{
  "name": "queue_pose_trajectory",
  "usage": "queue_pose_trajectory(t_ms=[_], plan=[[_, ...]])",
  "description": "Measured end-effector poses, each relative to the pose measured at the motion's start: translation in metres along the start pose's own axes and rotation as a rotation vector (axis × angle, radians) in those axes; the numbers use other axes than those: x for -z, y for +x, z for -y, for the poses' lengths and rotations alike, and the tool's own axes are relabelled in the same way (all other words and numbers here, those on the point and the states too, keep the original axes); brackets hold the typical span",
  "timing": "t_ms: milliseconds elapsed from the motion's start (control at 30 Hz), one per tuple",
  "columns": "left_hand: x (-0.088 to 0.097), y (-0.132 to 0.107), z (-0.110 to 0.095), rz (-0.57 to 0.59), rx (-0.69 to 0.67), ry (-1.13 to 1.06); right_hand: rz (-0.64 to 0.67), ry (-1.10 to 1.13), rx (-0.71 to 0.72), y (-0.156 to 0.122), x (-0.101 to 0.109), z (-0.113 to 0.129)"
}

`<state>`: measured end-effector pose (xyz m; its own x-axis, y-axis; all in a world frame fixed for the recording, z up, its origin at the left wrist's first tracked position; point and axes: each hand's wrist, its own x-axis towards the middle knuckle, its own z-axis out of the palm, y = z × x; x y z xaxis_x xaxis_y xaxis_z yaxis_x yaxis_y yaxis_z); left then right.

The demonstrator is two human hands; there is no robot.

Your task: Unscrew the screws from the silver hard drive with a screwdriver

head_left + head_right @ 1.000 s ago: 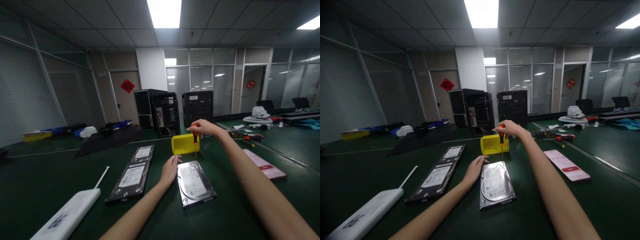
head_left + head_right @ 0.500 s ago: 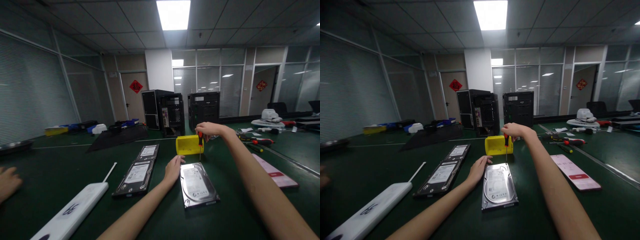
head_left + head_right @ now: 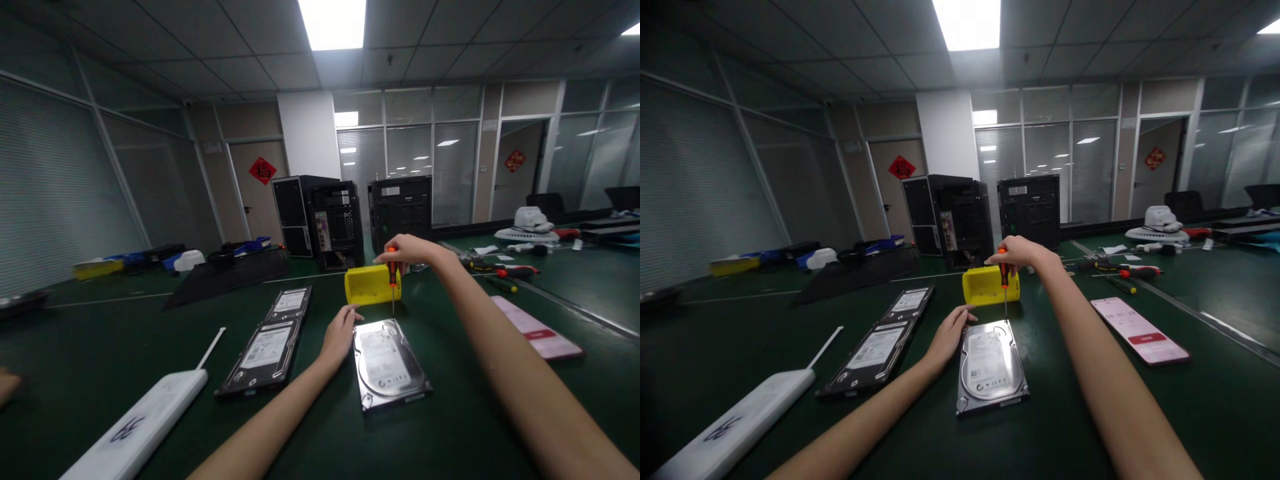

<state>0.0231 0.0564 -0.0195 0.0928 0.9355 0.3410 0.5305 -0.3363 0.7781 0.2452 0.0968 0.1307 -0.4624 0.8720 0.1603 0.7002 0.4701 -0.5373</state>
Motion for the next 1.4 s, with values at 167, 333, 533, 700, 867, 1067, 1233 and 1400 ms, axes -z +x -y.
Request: queue_pose_trajectory(t_ms=[167, 333, 533, 700, 867, 1067, 1233, 1400], plan=[[0.001, 0.0, -0.001, 0.008, -0.007, 0.006, -0.051, -0.023, -0.062, 0.006, -0.005, -0.008], [0.002, 0.0, -0.002, 0.006, 0.0, 0.018, 0.026, 0.099, 0.01, 0.005, -0.006, -0.003], [0.001, 0.001, -0.003, 0.008, 0.014, 0.031, 0.049, 0.229, 0.146, -0.001, -0.009, 0.008], [0.0, 0.001, -0.002, 0.001, 0.023, 0.045, -0.025, 0.242, 0.14, 0.0, -0.012, 0.005], [-0.001, 0.001, -0.001, -0.005, 0.021, 0.048, -0.113, 0.175, 0.088, 0.001, -0.013, 0.002], [-0.002, 0.002, 0.0, -0.004, 0.015, 0.024, -0.11, 0.038, 0.122, -0.002, -0.012, 0.007], [-0.002, 0.003, 0.0, -0.003, 0.033, 0.011, -0.121, -0.076, 0.059, -0.001, -0.013, 0.006], [-0.001, 0.002, -0.002, 0.0, 0.051, 0.002, -0.112, -0.046, 0.036, -0.002, -0.012, 0.005]])
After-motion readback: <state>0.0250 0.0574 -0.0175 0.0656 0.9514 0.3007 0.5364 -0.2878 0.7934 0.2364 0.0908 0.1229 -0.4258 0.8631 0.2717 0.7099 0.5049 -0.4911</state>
